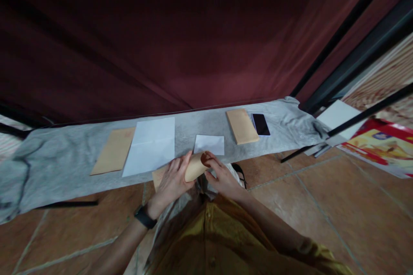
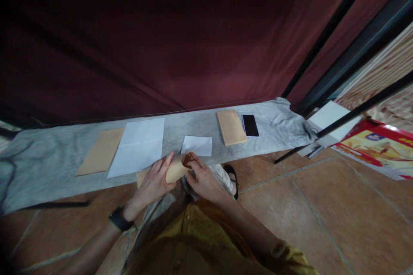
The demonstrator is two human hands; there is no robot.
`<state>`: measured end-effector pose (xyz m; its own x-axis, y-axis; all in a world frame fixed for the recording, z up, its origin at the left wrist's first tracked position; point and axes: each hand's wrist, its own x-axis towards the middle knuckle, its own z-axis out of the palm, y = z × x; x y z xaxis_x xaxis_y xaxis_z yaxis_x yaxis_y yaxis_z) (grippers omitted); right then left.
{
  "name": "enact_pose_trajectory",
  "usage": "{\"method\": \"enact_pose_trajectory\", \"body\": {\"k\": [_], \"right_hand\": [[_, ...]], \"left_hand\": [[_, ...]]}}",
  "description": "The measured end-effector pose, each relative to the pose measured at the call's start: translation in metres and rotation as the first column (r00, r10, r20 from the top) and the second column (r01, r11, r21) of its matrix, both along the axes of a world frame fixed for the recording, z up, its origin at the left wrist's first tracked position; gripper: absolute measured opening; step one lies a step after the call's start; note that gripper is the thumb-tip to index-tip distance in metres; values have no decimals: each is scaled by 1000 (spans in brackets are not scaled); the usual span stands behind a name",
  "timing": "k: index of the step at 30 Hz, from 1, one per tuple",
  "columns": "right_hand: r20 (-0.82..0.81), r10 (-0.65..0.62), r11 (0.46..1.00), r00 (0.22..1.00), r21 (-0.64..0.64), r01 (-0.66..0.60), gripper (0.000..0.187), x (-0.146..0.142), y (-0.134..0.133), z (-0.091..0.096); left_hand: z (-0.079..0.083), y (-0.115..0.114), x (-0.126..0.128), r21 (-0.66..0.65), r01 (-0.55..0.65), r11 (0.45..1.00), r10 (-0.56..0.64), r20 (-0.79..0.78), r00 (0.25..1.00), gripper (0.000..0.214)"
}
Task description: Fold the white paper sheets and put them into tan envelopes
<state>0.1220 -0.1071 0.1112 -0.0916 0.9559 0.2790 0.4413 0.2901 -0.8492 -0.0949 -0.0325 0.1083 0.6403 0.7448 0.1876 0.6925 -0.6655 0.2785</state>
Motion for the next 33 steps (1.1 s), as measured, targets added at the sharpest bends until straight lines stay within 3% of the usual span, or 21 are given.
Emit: {"method": "enact_pose_trajectory", "body": {"k": [5, 8, 11, 13, 17, 21, 25, 30, 33], "right_hand": [[-201, -61, 996, 978, -77, 47, 37, 3, 14, -14], [-245, -183, 979, 952, -135, 154, 33, 17, 31, -29], [6, -369, 911, 929, -197, 363, 38, 40, 54, -41], [275, -447, 829, 851, -231, 509, 44, 54, 69, -43], [588, -397, 709, 705, -291, 643, 48, 63, 95, -41], [685, -368, 663, 629, -281, 694, 52, 53, 109, -40], [669, -374, 648, 643, -308, 697, 51, 47, 114, -44], [611, -426, 626, 668, -334, 705, 37, 50, 112, -51], [406, -533, 662, 743, -347, 664, 25, 55, 106, -58]], "left_hand": [[-4, 4, -3, -1, -76, 997, 76, 0, 997, 110], [-7, 7, -7, -1, -115, 993, 115, -11, 993, 111], [-8, 9, -12, 7, -129, 992, 129, -24, 991, 113], [-9, 10, -14, 25, -138, 990, 139, -33, 990, 114], [-10, 8, -17, 79, -135, 988, 140, -62, 988, 110], [-13, 5, -21, 127, -121, 985, 130, -62, 990, 106], [-17, 4, -28, 141, -126, 982, 135, -56, 989, 107], [-23, 4, -34, 163, -139, 977, 150, -57, 987, 106], [-24, 3, -36, 174, -142, 974, 149, -29, 988, 106]]}}
